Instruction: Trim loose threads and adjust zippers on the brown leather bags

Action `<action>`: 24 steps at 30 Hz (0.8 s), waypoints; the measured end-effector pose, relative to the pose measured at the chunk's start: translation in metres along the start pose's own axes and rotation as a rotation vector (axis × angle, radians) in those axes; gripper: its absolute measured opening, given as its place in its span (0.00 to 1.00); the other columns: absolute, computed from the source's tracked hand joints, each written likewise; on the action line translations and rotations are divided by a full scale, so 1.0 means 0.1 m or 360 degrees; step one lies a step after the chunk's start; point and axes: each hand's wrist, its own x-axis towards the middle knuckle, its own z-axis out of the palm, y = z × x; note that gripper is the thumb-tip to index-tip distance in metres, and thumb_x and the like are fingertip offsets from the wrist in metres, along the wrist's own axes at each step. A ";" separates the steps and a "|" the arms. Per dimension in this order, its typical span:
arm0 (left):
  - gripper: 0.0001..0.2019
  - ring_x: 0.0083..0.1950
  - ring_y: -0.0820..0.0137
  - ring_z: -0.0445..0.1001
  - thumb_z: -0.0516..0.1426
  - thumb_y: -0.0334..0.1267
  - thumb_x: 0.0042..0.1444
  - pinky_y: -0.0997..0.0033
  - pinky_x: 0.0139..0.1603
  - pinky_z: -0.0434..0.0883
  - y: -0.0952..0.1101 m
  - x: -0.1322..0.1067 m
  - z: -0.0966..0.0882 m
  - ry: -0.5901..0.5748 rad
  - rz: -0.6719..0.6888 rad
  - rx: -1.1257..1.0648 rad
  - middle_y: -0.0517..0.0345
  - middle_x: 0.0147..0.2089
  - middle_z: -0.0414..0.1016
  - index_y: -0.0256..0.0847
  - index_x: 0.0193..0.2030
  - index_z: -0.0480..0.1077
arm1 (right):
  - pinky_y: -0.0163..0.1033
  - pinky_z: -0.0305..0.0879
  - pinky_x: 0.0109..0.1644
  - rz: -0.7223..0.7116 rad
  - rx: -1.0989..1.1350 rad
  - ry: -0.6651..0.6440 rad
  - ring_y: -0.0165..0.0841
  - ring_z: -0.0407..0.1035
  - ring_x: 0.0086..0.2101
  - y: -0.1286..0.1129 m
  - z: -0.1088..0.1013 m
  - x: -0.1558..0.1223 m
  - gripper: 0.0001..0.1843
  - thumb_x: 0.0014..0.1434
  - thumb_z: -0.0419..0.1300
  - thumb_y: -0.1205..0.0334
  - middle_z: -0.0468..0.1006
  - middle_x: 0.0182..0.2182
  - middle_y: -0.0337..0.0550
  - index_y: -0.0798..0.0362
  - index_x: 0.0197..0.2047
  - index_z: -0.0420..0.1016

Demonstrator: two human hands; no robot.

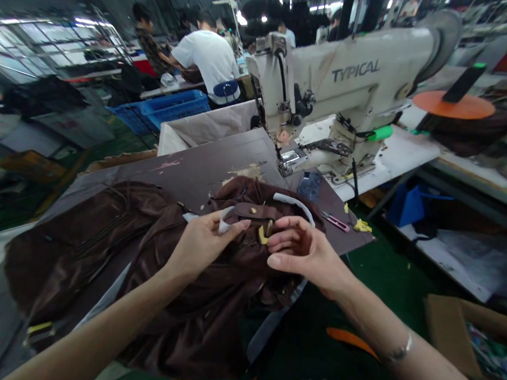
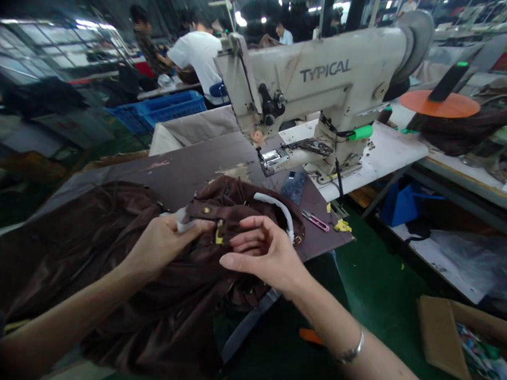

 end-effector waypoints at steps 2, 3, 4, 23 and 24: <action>0.12 0.34 0.70 0.70 0.59 0.46 0.54 0.75 0.34 0.66 0.01 -0.05 0.02 0.0116 0.0018 0.0134 0.60 0.31 0.74 0.37 0.35 0.71 | 0.39 0.69 0.44 -0.0047 -0.0033 0.0169 0.34 0.73 0.38 0.12 0.15 -0.15 0.33 0.38 0.75 0.66 0.79 0.37 0.41 0.49 0.47 0.68; 0.11 0.33 0.70 0.68 0.59 0.45 0.54 0.76 0.33 0.65 0.03 -0.08 0.03 0.0130 0.0020 0.0192 0.61 0.29 0.72 0.38 0.32 0.70 | 0.38 0.69 0.43 -0.0086 -0.0047 0.0239 0.33 0.73 0.37 0.15 0.22 -0.19 0.33 0.38 0.75 0.66 0.79 0.36 0.40 0.48 0.47 0.67; 0.10 0.32 0.71 0.67 0.59 0.44 0.53 0.76 0.31 0.64 0.06 -0.11 0.03 0.0123 0.0014 0.0224 0.62 0.28 0.71 0.38 0.31 0.69 | 0.36 0.69 0.42 -0.0138 -0.0050 0.0303 0.32 0.73 0.36 0.16 0.27 -0.20 0.32 0.39 0.74 0.67 0.79 0.35 0.39 0.48 0.46 0.67; 0.15 0.38 0.69 0.76 0.62 0.47 0.52 0.77 0.37 0.73 0.38 -0.21 -0.05 -0.0261 -0.0138 -0.0163 0.59 0.36 0.77 0.38 0.41 0.71 | 0.29 0.67 0.31 0.0048 0.0252 -0.0182 0.24 0.71 0.25 -0.09 -0.05 0.14 0.18 0.36 0.76 0.68 0.78 0.27 0.35 0.55 0.31 0.75; 0.16 0.38 0.68 0.75 0.62 0.48 0.52 0.76 0.37 0.73 0.38 -0.17 -0.06 -0.0345 -0.0149 -0.0164 0.58 0.36 0.77 0.37 0.40 0.72 | 0.29 0.67 0.32 0.0038 0.0248 -0.0202 0.24 0.71 0.26 -0.09 -0.04 0.14 0.17 0.37 0.75 0.67 0.78 0.27 0.35 0.55 0.31 0.75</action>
